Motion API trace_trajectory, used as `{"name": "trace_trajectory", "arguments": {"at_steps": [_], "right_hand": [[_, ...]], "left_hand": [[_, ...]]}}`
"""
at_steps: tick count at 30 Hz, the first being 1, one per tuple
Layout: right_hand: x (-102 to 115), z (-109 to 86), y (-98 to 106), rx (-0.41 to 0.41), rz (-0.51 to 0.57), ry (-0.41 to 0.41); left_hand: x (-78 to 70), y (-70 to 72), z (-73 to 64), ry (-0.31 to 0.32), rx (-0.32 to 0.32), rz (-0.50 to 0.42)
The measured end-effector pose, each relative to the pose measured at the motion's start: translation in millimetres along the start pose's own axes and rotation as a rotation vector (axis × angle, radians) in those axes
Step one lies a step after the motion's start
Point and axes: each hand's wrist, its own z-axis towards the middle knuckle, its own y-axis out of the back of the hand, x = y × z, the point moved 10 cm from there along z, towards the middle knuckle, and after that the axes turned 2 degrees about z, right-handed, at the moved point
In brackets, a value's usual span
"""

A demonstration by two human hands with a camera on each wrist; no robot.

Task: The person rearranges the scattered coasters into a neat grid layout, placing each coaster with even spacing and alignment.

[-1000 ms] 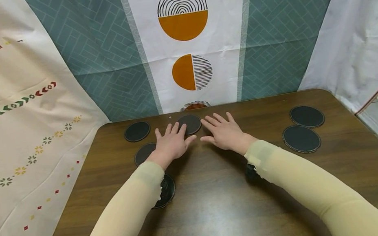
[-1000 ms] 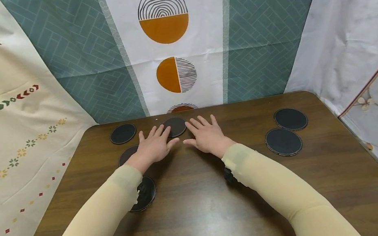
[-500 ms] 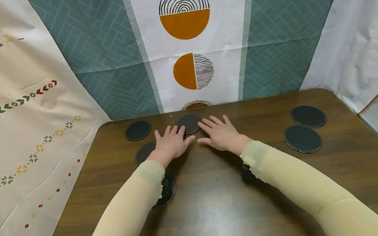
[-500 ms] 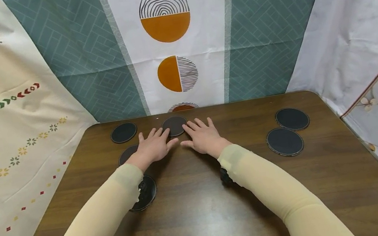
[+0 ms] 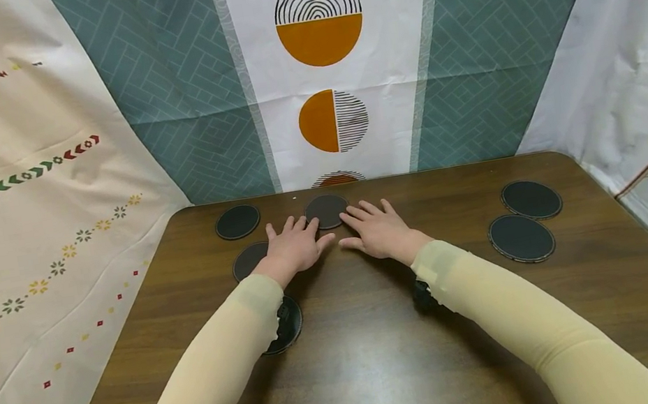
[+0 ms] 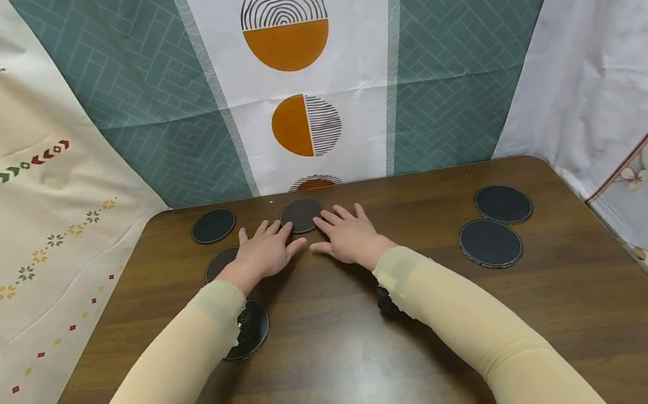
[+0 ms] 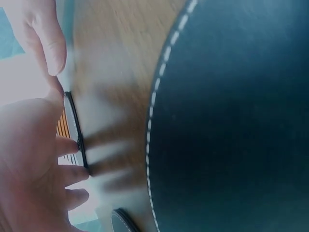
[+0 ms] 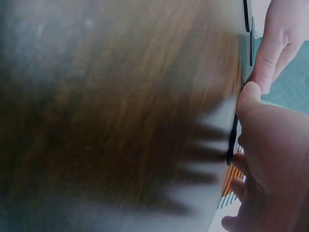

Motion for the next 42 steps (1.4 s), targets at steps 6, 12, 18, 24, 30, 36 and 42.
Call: {"name": "trace_trajectory", "arguments": {"at_steps": [6, 12, 18, 24, 30, 36, 42], "right_hand": [[-5, -2.4, -3, 0.007, -0.003, -0.004], [-12, -10.3, -3, 0.007, 0.005, -0.001], [-19, -24.1, -4, 0.017, 0.01, 0.009], [-23, -40.2, -2, 0.01, 0.002, 0.025], [-30, -50.4, -5, -0.004, 0.017, 0.036], [-35, -63.4, -7, -0.019, 0.029, 0.047], [-36, -78.5, -3, -0.038, 0.022, 0.064]], "left_hand": [[-8.9, 0.8, -1.2, -0.019, -0.001, 0.004], [-16.9, 0.4, 0.2, -0.039, -0.014, 0.018], [-27.7, 2.6, -3.0, -0.069, -0.027, 0.047], [-40.7, 3.0, -9.8, -0.106, -0.026, 0.082], [-50.5, 2.3, -13.6, -0.128, -0.03, 0.104], [-61.2, 2.6, -19.5, -0.16, -0.027, 0.109], [-72.0, 4.3, -24.9, -0.192, -0.041, 0.13]]}}
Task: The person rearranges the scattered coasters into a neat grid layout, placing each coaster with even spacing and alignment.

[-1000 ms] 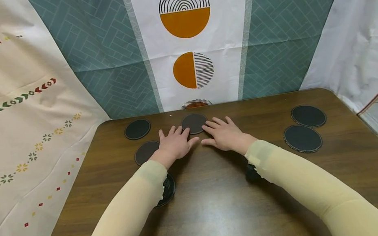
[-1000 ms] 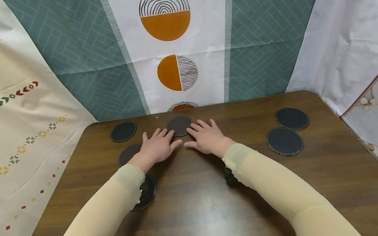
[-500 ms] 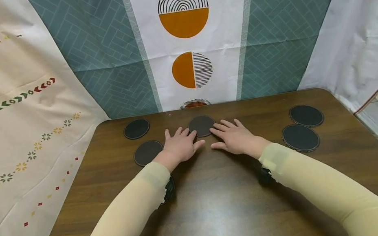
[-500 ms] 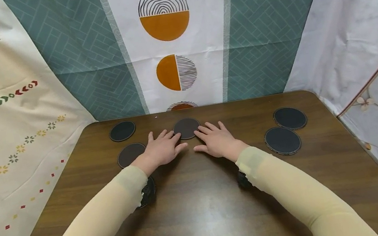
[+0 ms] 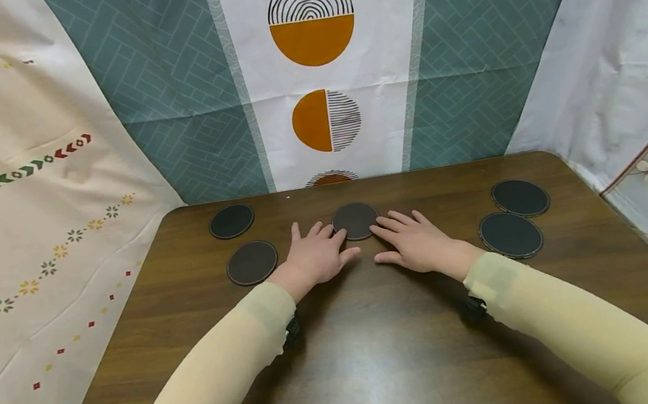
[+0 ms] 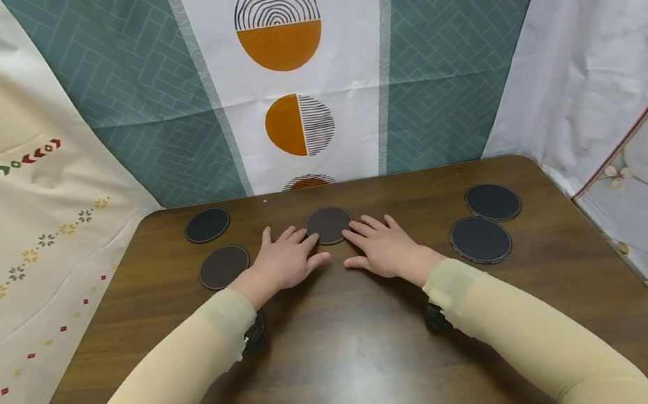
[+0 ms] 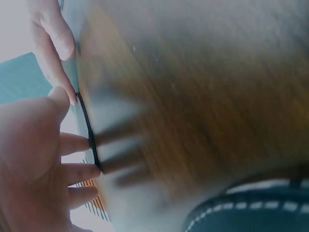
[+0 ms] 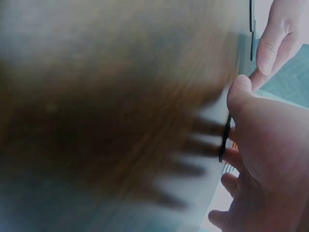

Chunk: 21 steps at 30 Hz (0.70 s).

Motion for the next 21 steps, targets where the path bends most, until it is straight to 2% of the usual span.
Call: {"name": "trace_trajectory", "arguments": {"at_steps": [21], "right_hand": [[2, -53.6, 2, -0.08, 0.006, 0.048]], "left_hand": [[-38.0, -0.1, -18.2, -0.086, -0.01, 0.0]]}}
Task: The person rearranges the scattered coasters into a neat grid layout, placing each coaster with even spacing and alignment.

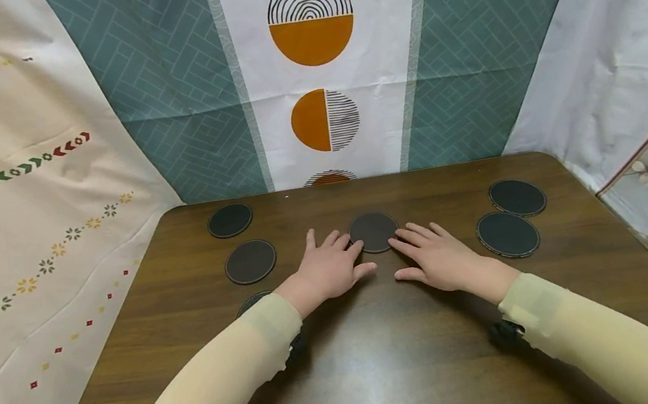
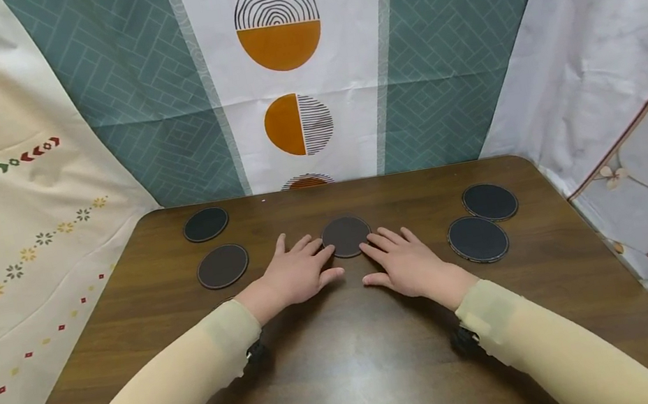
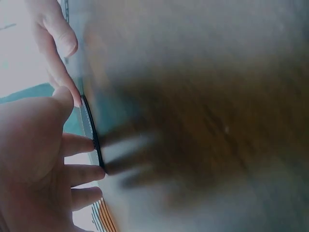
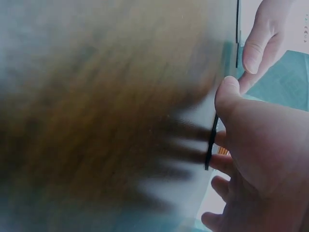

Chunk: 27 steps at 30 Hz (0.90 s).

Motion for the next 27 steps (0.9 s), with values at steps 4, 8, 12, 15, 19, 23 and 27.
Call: {"name": "trace_trajectory", "arguments": {"at_steps": [4, 8, 12, 15, 19, 23, 27], "right_hand": [[1, -10.9, 2, -0.015, 0.017, 0.012], [3, -22.1, 3, -0.035, 0.032, 0.03], [5, -32.4, 5, -0.038, 0.043, 0.034], [7, -40.6, 7, -0.035, 0.045, 0.033], [9, -50.2, 9, -0.04, 0.048, 0.036], [8, -54.5, 8, -0.045, 0.049, 0.033], [6, -55.2, 7, -0.054, 0.054, 0.031]], "left_hand": [[-8.3, 0.6, -3.7, -0.019, 0.0, 0.007], [-16.5, 1.0, -8.0, -0.036, 0.004, 0.011], [-24.4, 3.5, -12.8, -0.053, 0.005, 0.012], [-30.0, 4.3, -15.3, -0.07, 0.002, 0.012], [-36.7, 4.3, -17.7, -0.087, -0.002, 0.012], [-40.7, 5.0, -19.5, -0.093, 0.001, 0.015], [-42.0, 5.9, -20.7, -0.098, -0.004, 0.019]]}}
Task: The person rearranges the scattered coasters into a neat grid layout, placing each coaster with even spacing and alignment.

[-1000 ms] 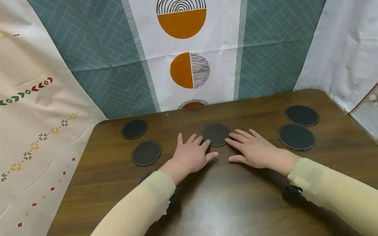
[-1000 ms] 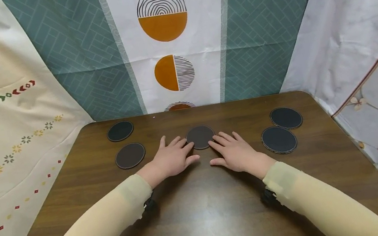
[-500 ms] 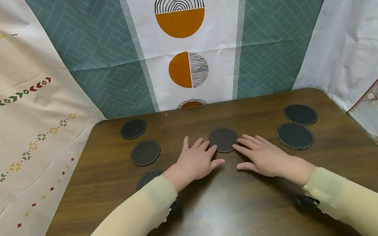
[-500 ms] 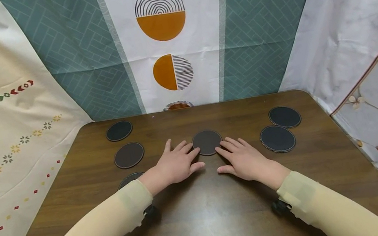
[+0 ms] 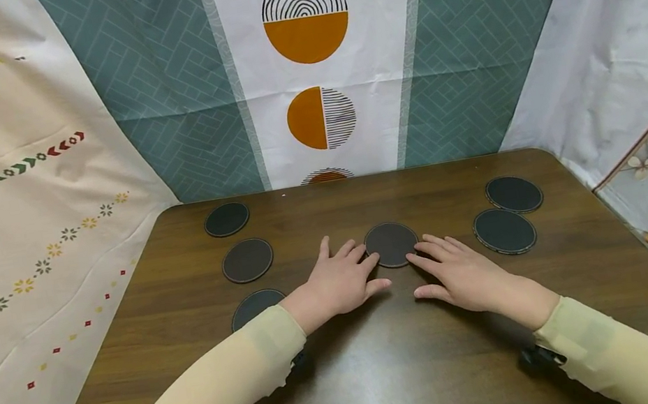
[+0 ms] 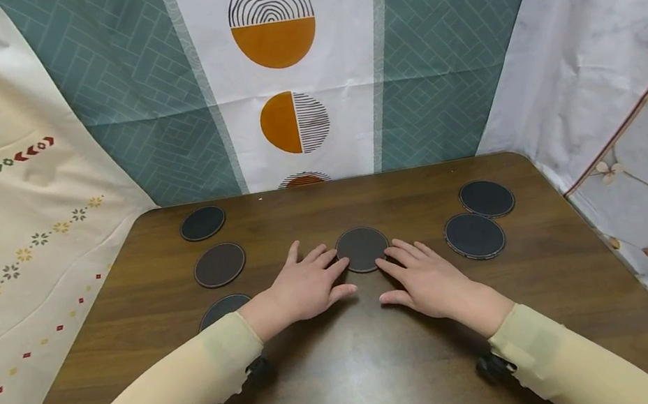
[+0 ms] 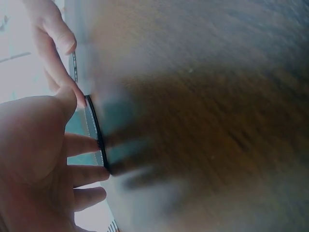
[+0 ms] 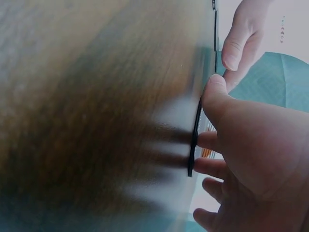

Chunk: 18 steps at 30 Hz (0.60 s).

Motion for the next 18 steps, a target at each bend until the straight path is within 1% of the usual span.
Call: {"name": "trace_trajectory", "arguments": {"at_steps": [8, 12, 18], "right_hand": [[4, 2.8, 4, -0.024, 0.023, 0.0], [6, 5.3, 1, -0.015, 0.046, 0.004], [9, 9.6, -4, 0.007, 0.04, 0.012]], "left_hand": [[1.5, 0.3, -1.9, -0.006, -0.013, -0.003], [4.2, 0.6, -2.3, -0.001, -0.018, -0.011], [11.7, 3.4, -5.6, 0.009, -0.038, -0.019]]}}
